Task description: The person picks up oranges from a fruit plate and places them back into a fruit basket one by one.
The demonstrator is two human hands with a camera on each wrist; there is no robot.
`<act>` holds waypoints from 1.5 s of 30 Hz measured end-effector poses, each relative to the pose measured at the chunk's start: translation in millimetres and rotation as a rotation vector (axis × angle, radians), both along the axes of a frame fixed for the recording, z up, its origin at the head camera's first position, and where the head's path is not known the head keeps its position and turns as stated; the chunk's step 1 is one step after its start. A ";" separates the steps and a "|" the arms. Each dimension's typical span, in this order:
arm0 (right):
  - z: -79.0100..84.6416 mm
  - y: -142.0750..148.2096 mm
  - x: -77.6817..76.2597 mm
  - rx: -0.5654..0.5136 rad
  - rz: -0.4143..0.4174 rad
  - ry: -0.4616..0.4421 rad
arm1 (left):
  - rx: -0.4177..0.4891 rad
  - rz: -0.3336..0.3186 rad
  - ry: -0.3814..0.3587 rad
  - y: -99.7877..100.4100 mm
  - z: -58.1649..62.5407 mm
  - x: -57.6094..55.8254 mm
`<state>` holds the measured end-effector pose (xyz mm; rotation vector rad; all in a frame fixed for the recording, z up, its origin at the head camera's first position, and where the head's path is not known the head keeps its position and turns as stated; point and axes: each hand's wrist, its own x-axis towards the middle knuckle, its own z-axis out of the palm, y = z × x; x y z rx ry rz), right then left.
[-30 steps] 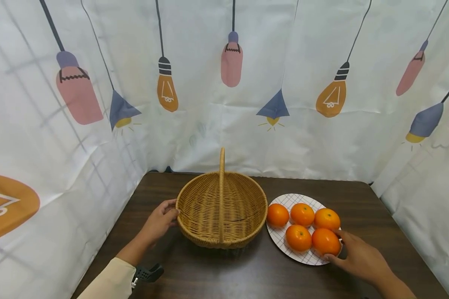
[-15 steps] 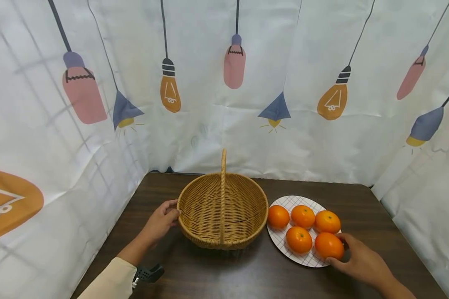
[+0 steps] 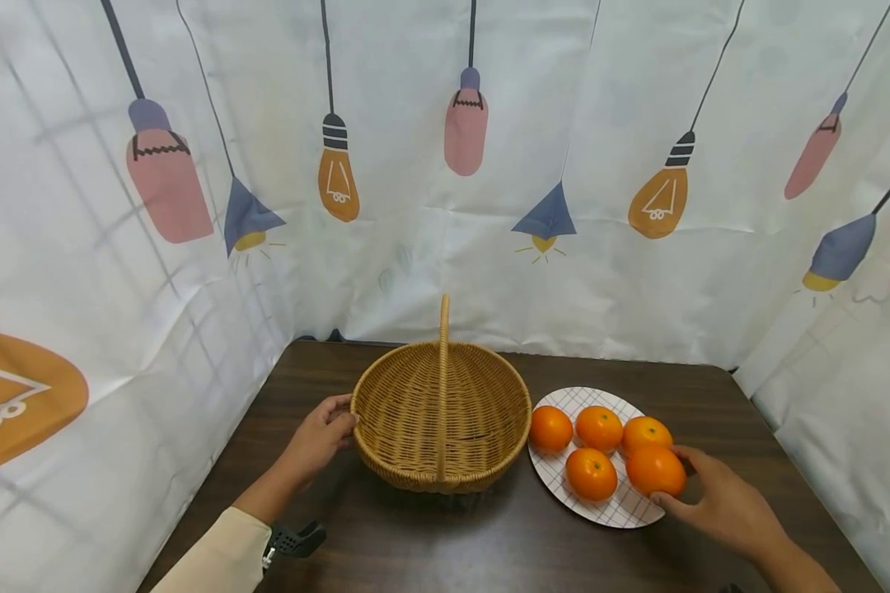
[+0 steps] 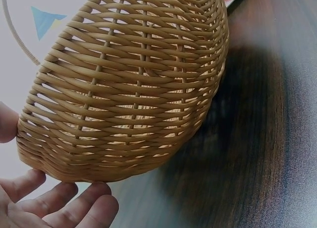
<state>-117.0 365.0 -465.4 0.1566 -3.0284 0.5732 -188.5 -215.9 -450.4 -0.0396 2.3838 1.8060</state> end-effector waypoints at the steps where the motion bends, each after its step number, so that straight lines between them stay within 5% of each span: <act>1: 1.9 -1.4 -0.8 0.001 0.002 0.004 | 0.000 -0.001 -0.002 -0.2 0.1 -0.5; 18: 22.0 -22.8 -14.8 0.005 0.065 0.100 | -0.002 0.004 -0.002 0.8 2.6 2.0; 45: 37.0 -53.0 -34.9 -0.038 0.087 0.102 | -0.030 0.029 -0.018 1.0 0.4 -0.2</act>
